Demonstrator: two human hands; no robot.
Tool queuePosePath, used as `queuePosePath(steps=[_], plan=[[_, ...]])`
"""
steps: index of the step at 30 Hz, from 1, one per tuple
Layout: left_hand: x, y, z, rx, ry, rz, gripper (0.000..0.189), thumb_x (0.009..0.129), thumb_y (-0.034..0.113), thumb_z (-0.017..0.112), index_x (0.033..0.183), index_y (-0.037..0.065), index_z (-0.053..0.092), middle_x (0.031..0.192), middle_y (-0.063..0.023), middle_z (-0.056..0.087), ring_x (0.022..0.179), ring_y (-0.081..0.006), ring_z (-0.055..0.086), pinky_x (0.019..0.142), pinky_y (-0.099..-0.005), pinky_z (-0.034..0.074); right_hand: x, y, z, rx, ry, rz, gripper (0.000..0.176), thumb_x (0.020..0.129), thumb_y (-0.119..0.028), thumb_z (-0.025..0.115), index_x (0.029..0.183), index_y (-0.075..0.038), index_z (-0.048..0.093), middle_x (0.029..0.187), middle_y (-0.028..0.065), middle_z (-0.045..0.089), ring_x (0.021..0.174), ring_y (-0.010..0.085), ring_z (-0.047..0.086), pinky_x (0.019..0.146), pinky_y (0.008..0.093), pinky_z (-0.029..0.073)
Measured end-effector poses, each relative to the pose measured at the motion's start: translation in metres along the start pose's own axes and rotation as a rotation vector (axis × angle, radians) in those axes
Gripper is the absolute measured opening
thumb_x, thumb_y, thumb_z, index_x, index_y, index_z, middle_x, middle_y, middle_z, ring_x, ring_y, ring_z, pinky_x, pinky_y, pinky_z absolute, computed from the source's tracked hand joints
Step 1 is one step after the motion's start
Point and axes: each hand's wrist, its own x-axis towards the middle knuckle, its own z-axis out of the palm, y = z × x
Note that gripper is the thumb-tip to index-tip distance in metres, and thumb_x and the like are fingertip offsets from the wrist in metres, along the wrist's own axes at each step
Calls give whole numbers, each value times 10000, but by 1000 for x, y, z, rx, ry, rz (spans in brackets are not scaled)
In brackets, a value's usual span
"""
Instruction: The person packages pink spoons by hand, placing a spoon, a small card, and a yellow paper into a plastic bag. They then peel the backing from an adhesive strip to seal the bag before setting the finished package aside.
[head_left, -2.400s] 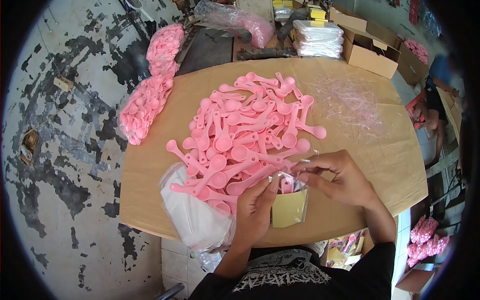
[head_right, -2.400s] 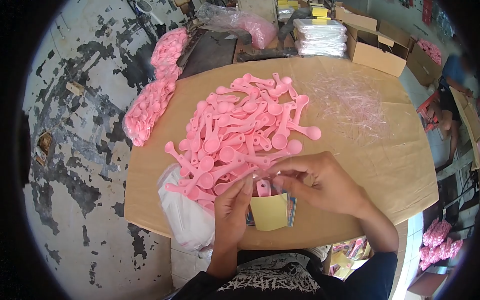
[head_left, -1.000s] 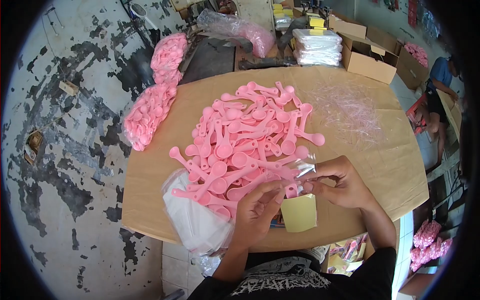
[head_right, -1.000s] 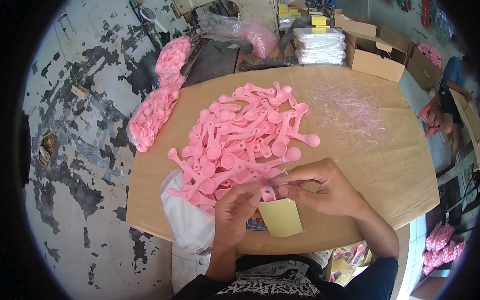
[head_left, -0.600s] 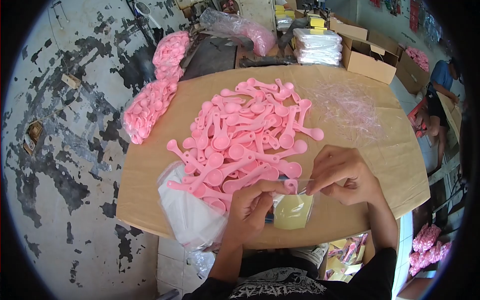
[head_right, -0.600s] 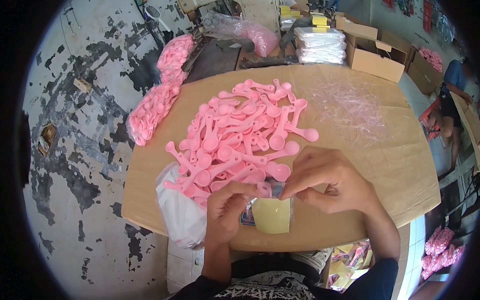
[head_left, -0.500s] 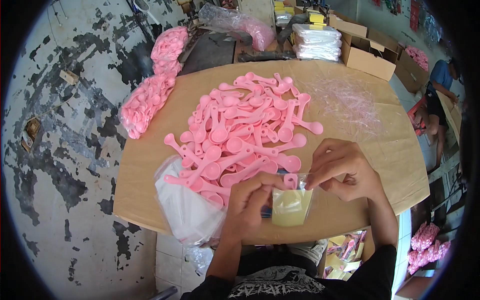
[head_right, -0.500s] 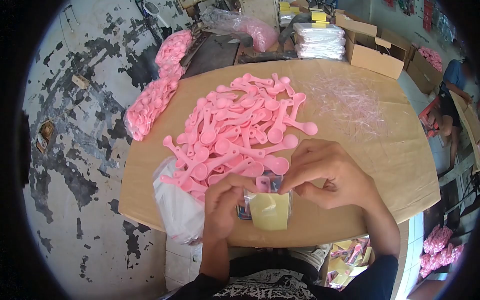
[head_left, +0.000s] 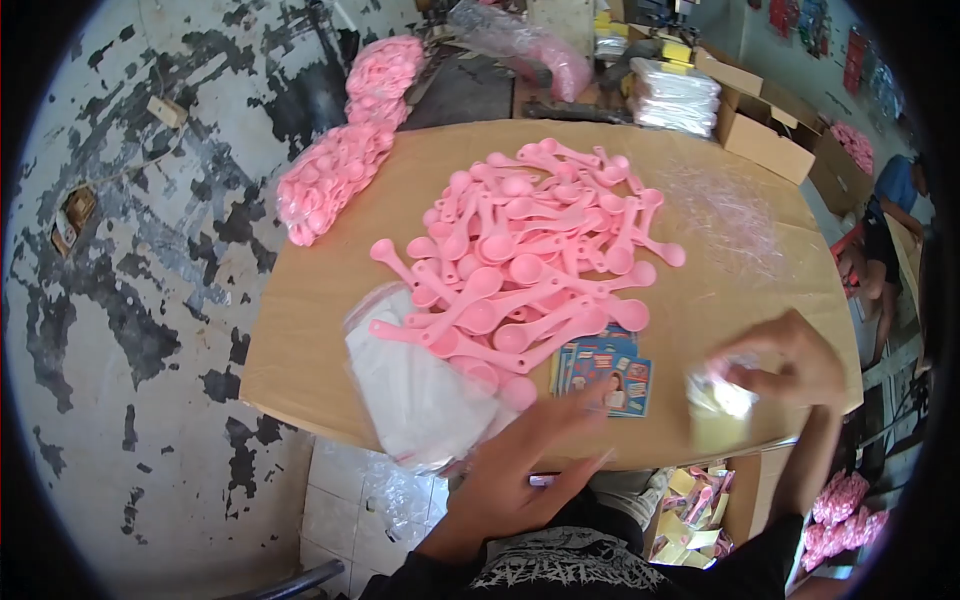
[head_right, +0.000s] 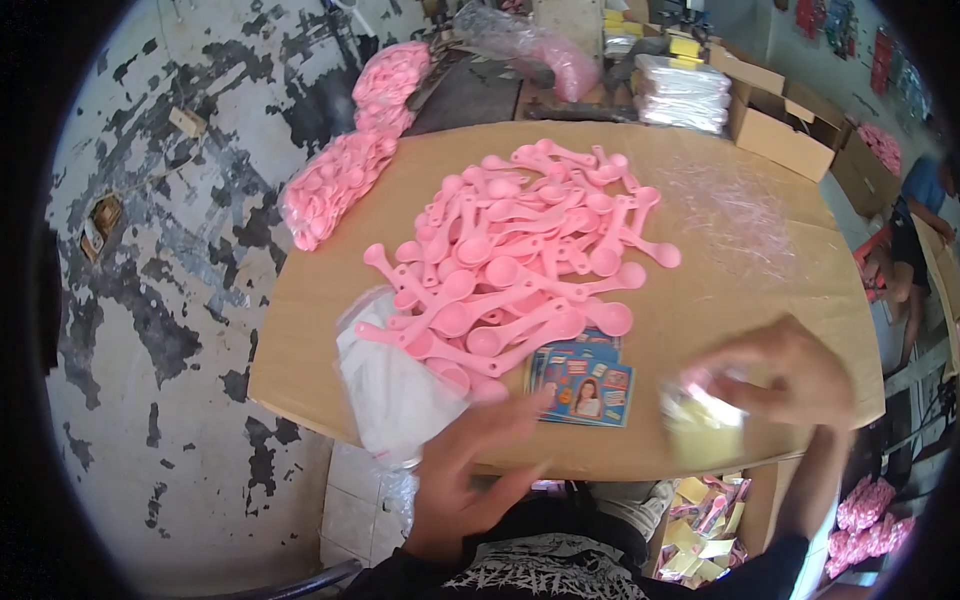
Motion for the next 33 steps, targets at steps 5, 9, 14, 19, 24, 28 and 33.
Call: queuePosePath(steps=[5,9,14,19,24,28,33], plan=[[-67,-23,-60,292,290,18,311,672,-72,685,968,24,688,892,-110,716,874,-325,669,847,-443,526,23,-26,23,-304,159,-130,170,767,-102,739,928,-64,697,871,81,692,804,285,647,703,388,504],[-82,-37,-70,672,327,-68,221,670,43,768,881,43,705,994,-96,696,1001,-350,623,891,-468,488,98,-65,94,-230,72,-318,175,826,-186,695,929,-46,676,845,87,645,820,293,627,708,402,505],[-101,-47,-78,738,624,-163,330,700,54,766,1008,42,650,1097,-156,645,1097,-388,562,933,-484,456,176,-83,156,-327,142,-565,270,828,-260,699,1017,-72,659,906,96,590,930,280,574,783,400,495],[-110,-49,-74,619,696,-87,227,753,23,670,973,4,620,1017,-178,648,1000,-363,588,904,-462,465,238,-90,187,-531,164,-662,297,831,-295,704,1024,-77,650,962,90,593,1016,273,534,918,415,443],[-116,-39,-56,-125,752,-2,162,865,93,576,829,-59,619,779,-175,654,751,-289,630,750,-402,522,241,-101,154,-186,-109,-564,320,846,-312,688,1010,-41,643,993,105,606,998,290,544,972,412,405],[-108,-30,-51,-337,521,-101,233,911,89,510,798,-82,621,753,-186,648,737,-247,641,689,-334,529,235,-86,168,-123,93,-705,276,846,-280,695,1040,-88,655,1059,92,632,1036,277,560,989,407,389],[-92,-19,-50,-469,225,-239,304,971,158,486,951,-96,653,953,-243,669,852,-285,670,787,-351,534,248,-87,173,-416,-72,-669,308,820,-187,698,1104,-75,663,1024,89,656,1022,252,591,953,425,418]])
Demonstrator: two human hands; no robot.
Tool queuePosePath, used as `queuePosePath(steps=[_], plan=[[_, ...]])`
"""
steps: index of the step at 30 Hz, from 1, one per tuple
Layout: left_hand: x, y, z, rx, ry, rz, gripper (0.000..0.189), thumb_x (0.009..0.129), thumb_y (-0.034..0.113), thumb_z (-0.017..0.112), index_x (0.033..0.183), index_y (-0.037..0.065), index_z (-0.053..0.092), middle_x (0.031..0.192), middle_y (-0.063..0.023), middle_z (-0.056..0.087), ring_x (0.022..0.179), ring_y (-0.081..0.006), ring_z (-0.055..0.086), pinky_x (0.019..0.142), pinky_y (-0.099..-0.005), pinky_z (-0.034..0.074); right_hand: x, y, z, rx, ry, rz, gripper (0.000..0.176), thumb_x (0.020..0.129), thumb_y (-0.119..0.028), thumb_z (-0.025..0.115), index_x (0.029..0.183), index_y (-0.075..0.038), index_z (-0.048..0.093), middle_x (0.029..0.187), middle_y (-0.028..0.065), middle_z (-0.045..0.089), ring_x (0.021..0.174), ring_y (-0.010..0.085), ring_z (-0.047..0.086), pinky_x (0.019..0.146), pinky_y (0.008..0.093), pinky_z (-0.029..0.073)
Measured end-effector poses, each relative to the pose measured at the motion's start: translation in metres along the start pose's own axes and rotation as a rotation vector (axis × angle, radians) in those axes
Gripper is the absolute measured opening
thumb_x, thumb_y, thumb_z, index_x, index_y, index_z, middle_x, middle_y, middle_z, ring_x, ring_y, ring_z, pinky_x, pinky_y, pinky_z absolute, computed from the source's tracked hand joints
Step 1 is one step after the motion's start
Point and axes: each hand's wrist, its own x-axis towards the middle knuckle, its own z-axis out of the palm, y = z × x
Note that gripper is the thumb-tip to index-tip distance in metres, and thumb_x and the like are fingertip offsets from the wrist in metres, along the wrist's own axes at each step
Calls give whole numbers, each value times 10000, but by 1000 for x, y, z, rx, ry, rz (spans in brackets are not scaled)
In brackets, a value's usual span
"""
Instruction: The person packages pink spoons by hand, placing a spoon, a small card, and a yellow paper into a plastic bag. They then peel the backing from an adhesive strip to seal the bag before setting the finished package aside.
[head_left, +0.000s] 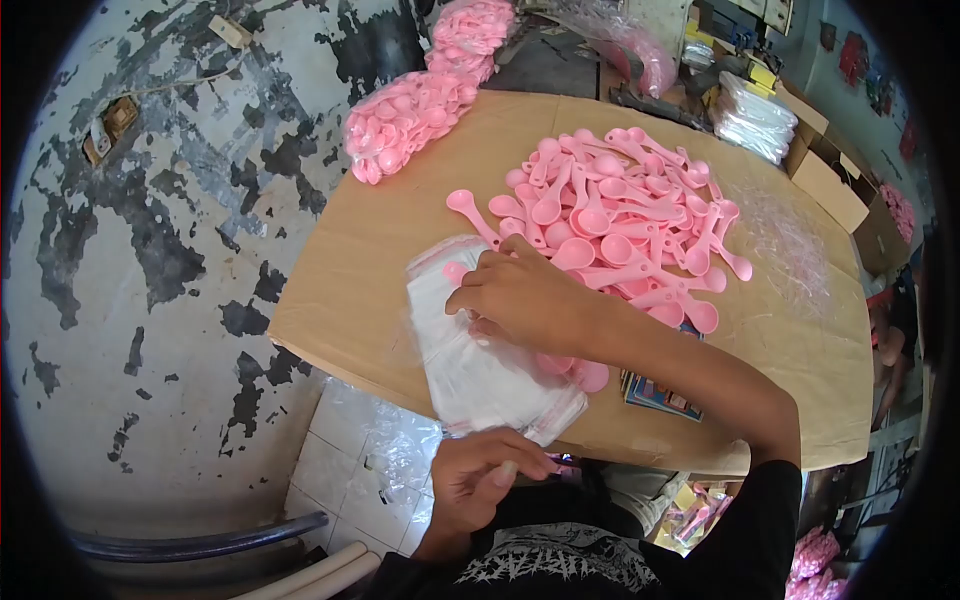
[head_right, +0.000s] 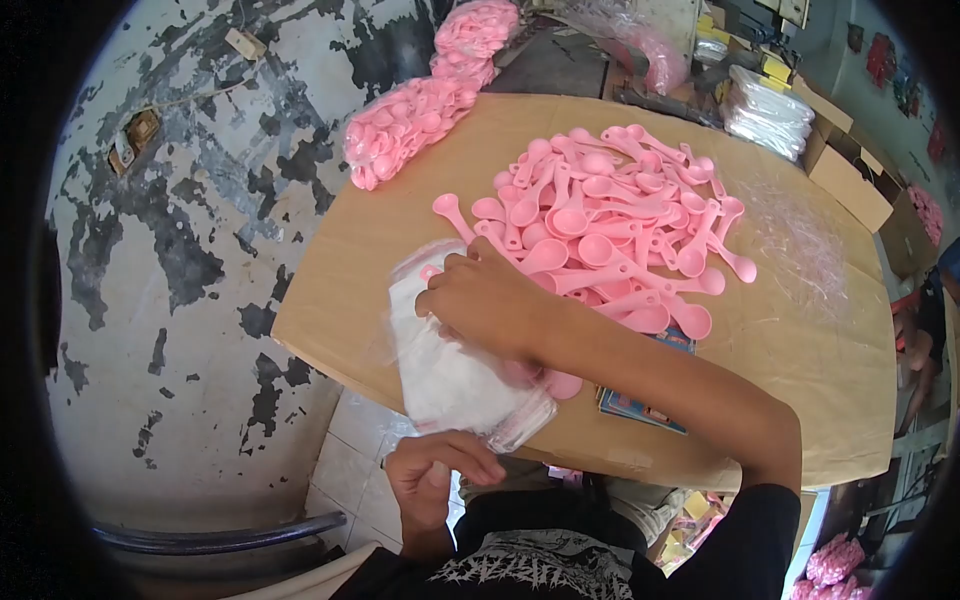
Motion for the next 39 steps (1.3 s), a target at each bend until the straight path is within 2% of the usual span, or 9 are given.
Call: queuePosePath(steps=[3,8,14,18,24,32,34,37,39], plan=[[3,2,14,-265,-23,-106,402,989,244,477,1094,-118,616,1064,-264,655,969,-309,663,891,-392,510,-4,3,-15,353,41,79,252,814,-156,692,1053,-80,662,973,61,655,965,255,598,881,406,432],[22,-6,5,-632,-225,-258,1002,894,722,383,1464,-83,205,1450,-302,361,1374,-360,370,1133,-496,286,-37,-3,-41,565,248,34,164,789,-61,695,939,-51,630,928,78,641,893,260,604,805,376,477],[36,-34,25,-793,133,-220,788,981,568,385,1464,-43,267,1416,-221,438,1339,-331,421,1113,-442,339,-82,-19,-50,450,217,39,178,745,-36,713,888,-73,615,935,61,624,923,252,591,788,372,479],[59,-9,43,-438,318,-446,440,1012,176,423,1362,-89,410,1334,-218,526,1210,-281,554,1046,-399,435,-103,-24,-49,330,340,-20,234,730,-32,715,938,-117,652,1031,60,616,993,253,581,813,375,484],[71,2,43,-388,341,-208,489,1054,284,341,1361,-91,405,1320,-223,533,1207,-293,551,1023,-407,444,-114,-18,-73,151,358,-163,279,736,-40,715,999,-119,667,1111,96,603,1063,283,575,832,387,498],[79,5,50,-244,498,-90,663,1046,445,275,1394,-116,336,1367,-242,475,1242,-313,512,1077,-430,391,-119,-34,-71,770,96,405,180,926,-123,605,1050,-2,654,886,147,659,775,218,647,673,321,513],[81,2,49,-508,262,37,592,1038,402,370,1371,-86,410,1373,-206,488,1274,-296,484,1080,-398,371,-122,-31,-70,809,94,410,193,938,-133,591,1065,0,649,778,136,657,684,195,641,646,303,504],[74,-13,46,103,178,-134,680,948,430,547,1372,-80,396,1403,-186,466,1308,-284,446,1077,-401,368,-125,-31,-72,854,139,395,197,937,-137,585,1065,-1,646,705,127,640,619,182,619,625,303,489],[70,-15,60,-86,156,-320,1044,834,641,605,1461,-91,205,1420,-213,426,1315,-310,439,1060,-432,412,-127,-34,-91,773,-5,393,199,938,-137,578,1071,-4,646,726,134,640,622,178,611,611,310,481]])
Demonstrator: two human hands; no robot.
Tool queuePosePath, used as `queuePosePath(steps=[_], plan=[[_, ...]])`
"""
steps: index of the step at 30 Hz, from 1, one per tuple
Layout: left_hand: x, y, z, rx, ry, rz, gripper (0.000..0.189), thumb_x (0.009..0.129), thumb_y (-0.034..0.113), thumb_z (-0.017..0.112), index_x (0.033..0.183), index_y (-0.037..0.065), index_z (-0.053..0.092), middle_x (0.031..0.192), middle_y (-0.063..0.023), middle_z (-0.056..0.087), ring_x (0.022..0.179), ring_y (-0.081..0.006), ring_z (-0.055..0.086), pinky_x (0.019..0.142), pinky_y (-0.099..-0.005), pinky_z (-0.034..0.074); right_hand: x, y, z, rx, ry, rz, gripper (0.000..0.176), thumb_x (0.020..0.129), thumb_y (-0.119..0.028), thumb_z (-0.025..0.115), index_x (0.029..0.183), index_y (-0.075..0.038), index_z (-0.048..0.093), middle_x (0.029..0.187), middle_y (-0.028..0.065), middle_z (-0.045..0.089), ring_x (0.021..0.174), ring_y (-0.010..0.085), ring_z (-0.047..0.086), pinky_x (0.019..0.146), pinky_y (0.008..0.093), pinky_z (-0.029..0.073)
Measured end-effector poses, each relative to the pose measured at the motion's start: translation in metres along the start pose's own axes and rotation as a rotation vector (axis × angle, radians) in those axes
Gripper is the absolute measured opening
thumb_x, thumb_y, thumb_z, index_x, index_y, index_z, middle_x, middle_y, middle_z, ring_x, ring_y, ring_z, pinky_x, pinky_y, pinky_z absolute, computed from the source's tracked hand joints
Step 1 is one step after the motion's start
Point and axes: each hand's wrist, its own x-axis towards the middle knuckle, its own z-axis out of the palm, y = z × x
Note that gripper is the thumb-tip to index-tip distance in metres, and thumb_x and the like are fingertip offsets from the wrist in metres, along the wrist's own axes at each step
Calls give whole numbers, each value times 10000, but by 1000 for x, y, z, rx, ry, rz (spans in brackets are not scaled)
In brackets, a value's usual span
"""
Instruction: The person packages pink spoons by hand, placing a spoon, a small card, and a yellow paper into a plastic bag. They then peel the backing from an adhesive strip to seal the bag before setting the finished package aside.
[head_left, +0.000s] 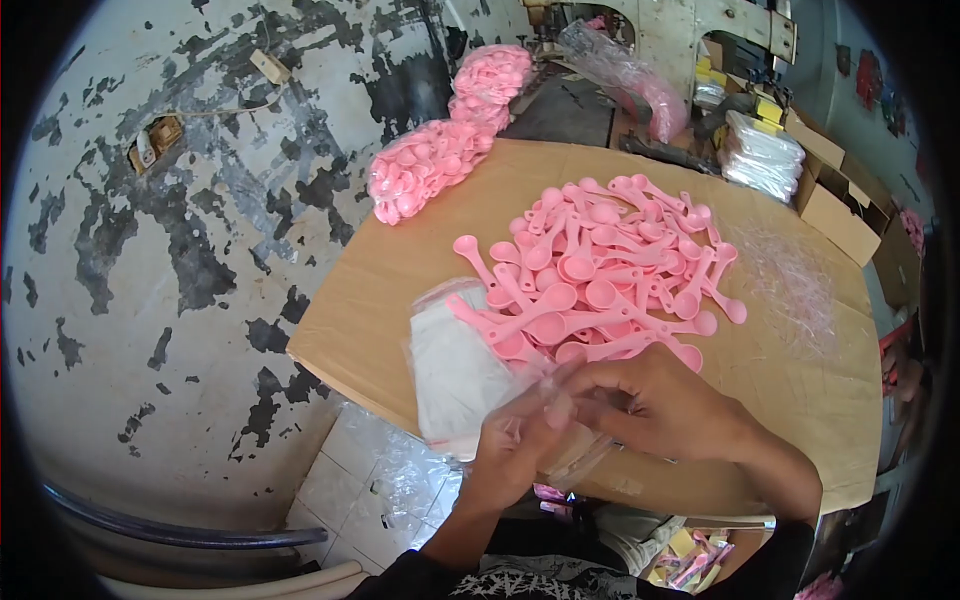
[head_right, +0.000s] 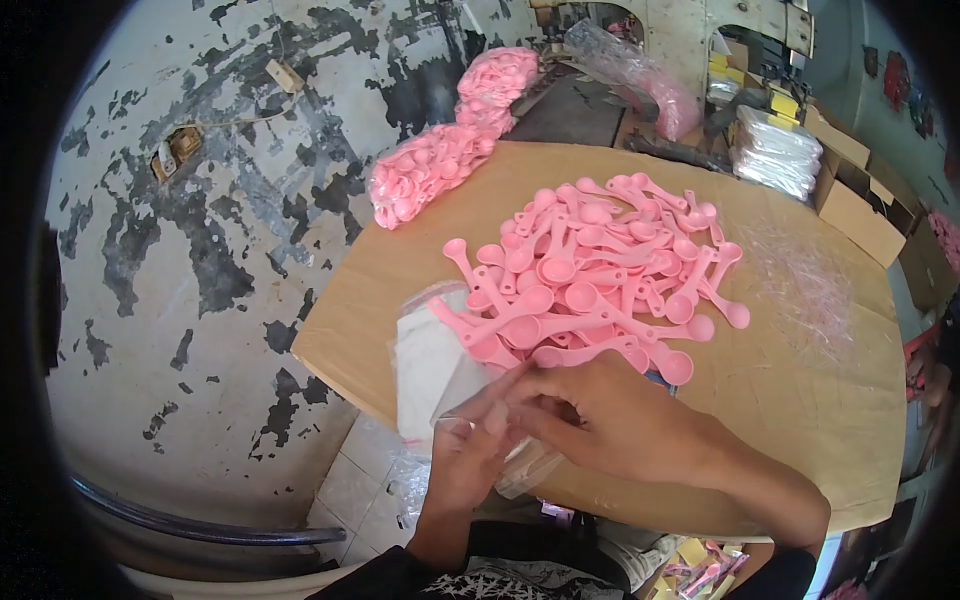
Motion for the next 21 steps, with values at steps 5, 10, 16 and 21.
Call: queuePosePath(steps=[5,10,16,21], plan=[[-10,-34,-1,-292,-272,192,686,847,90,735,1425,-8,380,1473,-117,390,1274,-195,464,1031,-361,426,-7,-4,-8,-104,117,-41,203,934,-157,571,1038,-1,651,752,181,637,641,287,612,636,372,488],[1,-10,-9,-94,18,159,639,931,249,613,1425,-45,333,1246,-218,583,1127,-314,603,975,-445,491,-7,3,-18,-196,-43,31,245,936,-203,579,1047,1,656,813,208,644,729,345,624,691,409,492],[-1,-7,10,-291,41,112,563,1023,331,426,1449,-20,312,1276,-259,551,1157,-336,584,955,-453,500,-9,-7,-26,-177,-84,91,298,937,-271,586,1071,-18,667,832,183,656,776,329,641,726,405,503],[0,-15,9,-655,-105,181,370,1041,158,390,1355,-38,405,1335,-280,498,1230,-367,535,1046,-478,444,-21,-9,-39,-397,-143,122,372,917,-352,604,1107,-37,659,852,157,657,849,326,640,762,413,487]])
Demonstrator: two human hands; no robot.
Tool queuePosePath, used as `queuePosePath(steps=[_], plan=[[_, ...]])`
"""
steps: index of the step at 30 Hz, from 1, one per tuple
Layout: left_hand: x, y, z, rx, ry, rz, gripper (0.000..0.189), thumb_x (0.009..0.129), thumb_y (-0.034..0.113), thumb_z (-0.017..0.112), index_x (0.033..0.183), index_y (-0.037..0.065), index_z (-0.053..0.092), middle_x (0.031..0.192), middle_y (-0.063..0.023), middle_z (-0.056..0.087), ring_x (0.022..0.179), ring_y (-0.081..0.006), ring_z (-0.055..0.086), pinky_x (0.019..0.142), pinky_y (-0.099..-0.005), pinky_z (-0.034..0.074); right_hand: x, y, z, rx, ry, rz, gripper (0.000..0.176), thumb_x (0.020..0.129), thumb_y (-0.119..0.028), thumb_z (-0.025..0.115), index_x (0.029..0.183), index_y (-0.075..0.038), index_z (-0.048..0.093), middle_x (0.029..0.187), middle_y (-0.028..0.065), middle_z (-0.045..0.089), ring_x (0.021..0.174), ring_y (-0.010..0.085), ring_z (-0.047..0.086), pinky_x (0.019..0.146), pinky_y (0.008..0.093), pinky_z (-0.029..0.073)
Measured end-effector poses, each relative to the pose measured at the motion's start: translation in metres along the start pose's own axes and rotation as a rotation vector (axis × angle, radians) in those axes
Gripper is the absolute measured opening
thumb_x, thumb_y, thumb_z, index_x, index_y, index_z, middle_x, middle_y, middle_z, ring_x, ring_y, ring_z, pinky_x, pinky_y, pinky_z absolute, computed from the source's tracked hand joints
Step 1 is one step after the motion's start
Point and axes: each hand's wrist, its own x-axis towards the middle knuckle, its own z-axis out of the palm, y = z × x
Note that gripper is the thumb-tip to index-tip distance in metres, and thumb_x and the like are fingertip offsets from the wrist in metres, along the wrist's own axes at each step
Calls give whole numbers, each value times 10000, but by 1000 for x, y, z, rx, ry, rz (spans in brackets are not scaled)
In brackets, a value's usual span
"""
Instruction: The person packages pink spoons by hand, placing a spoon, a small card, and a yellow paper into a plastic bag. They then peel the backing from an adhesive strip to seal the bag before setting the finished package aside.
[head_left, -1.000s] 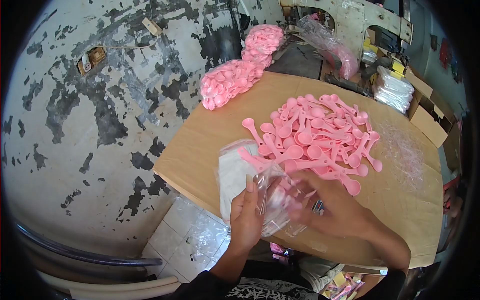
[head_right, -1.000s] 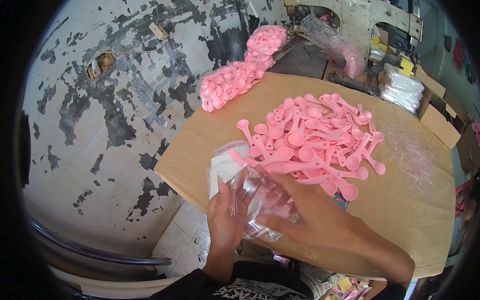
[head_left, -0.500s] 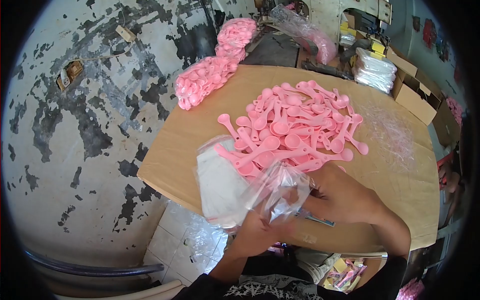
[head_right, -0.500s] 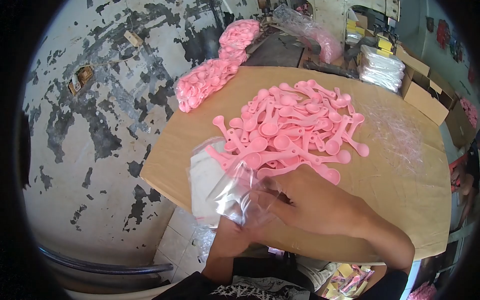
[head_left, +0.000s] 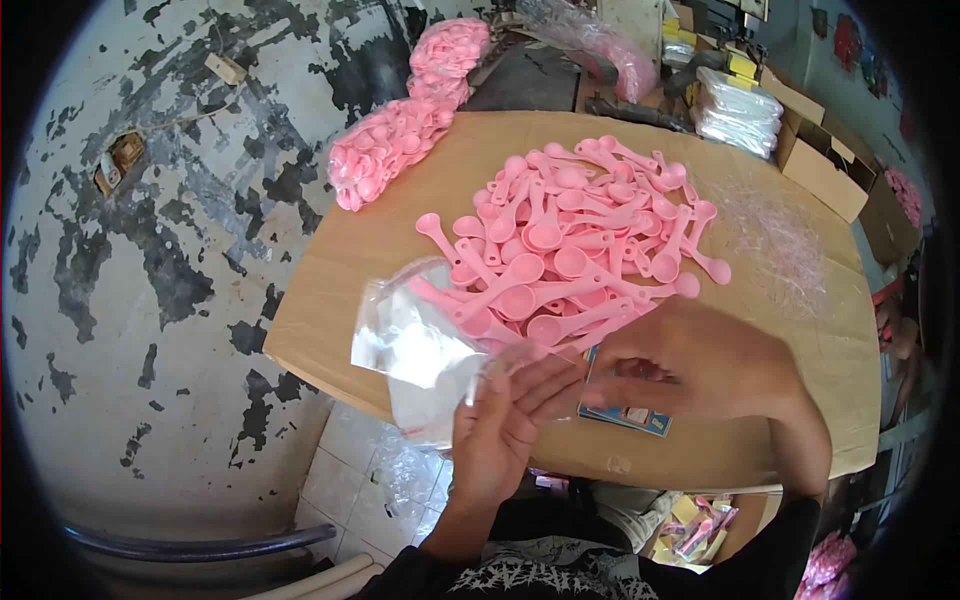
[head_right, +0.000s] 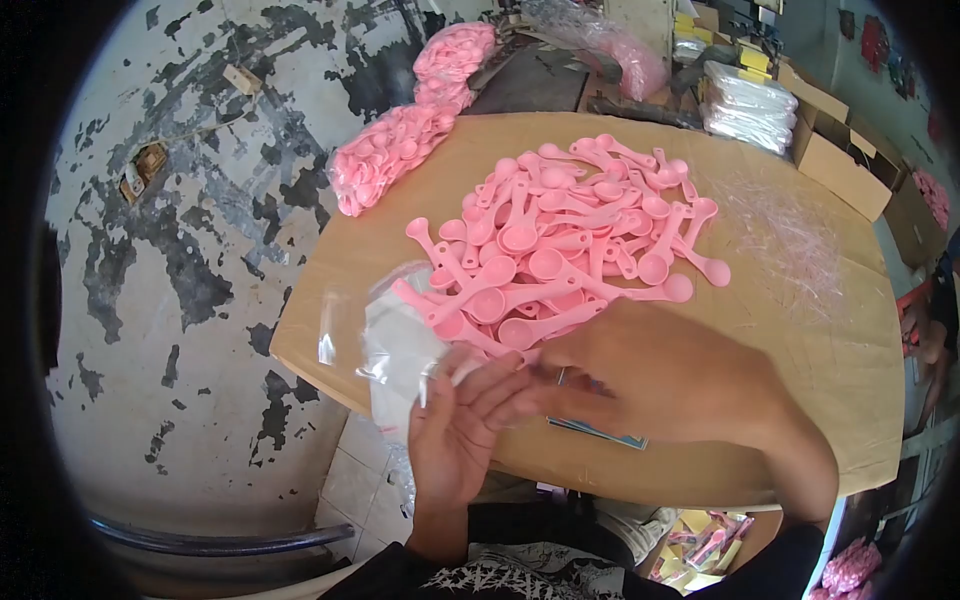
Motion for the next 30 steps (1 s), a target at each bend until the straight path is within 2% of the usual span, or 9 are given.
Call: queuePosePath(steps=[6,9,12,15,18,24,27,28,30], plan=[[-7,3,11,384,257,47,298,996,103,501,1271,-12,494,1133,-255,639,1047,-326,658,924,-469,546,-18,43,39,-446,117,100,457,826,-393,703,1116,-48,622,896,135,635,902,311,631,781,423,473],[-9,-1,-3,321,228,100,265,976,68,531,1228,-13,537,1042,-214,683,1010,-323,674,923,-470,547,-9,37,23,-160,-9,310,399,801,-345,737,1033,-34,648,880,128,641,903,303,626,780,423,467],[-9,2,1,389,259,131,241,984,77,515,1204,-12,561,994,-188,702,977,-328,686,925,-470,548,-5,41,12,-81,-42,344,327,796,-300,750,940,-20,664,831,129,648,853,314,629,744,413,471],[-6,5,0,336,251,127,248,990,82,503,1212,-12,560,1057,-208,684,1013,-334,674,937,-477,541,-6,56,20,-16,95,231,280,820,-268,732,882,-5,663,776,135,657,762,325,634,700,421,476],[-5,8,1,331,250,130,255,995,91,494,1218,-13,562,1114,-226,661,1068,-339,650,960,-480,528,-5,66,22,-310,433,-171,194,862,-183,693,929,-4,657,766,148,670,669,311,641,637,397,495],[-2,9,3,374,266,123,274,992,86,503,1229,-44,549,1162,-225,638,1123,-326,620,962,-459,527,2,31,29,410,321,-22,166,918,-110,636,1062,-30,656,767,137,673,635,165,651,579,290,496],[-5,3,0,381,315,81,263,986,75,513,1204,-63,562,1185,-188,630,1095,-298,633,944,-439,534,13,8,42,494,246,25,192,932,-140,630,1095,-40,653,749,119,658,633,121,627,583,286,485],[-6,6,2,322,273,73,318,986,105,544,1241,-84,557,1220,-168,621,1084,-184,615,959,-359,520,15,10,45,352,276,-81,192,934,-134,626,1101,-45,654,739,119,646,609,122,606,573,281,473],[-8,8,-5,323,282,35,306,988,100,539,1231,-84,564,1224,-176,619,1087,-189,616,959,-353,518,17,9,45,301,223,-98,198,931,-135,630,1108,-51,655,730,115,633,604,112,588,566,275,461]])
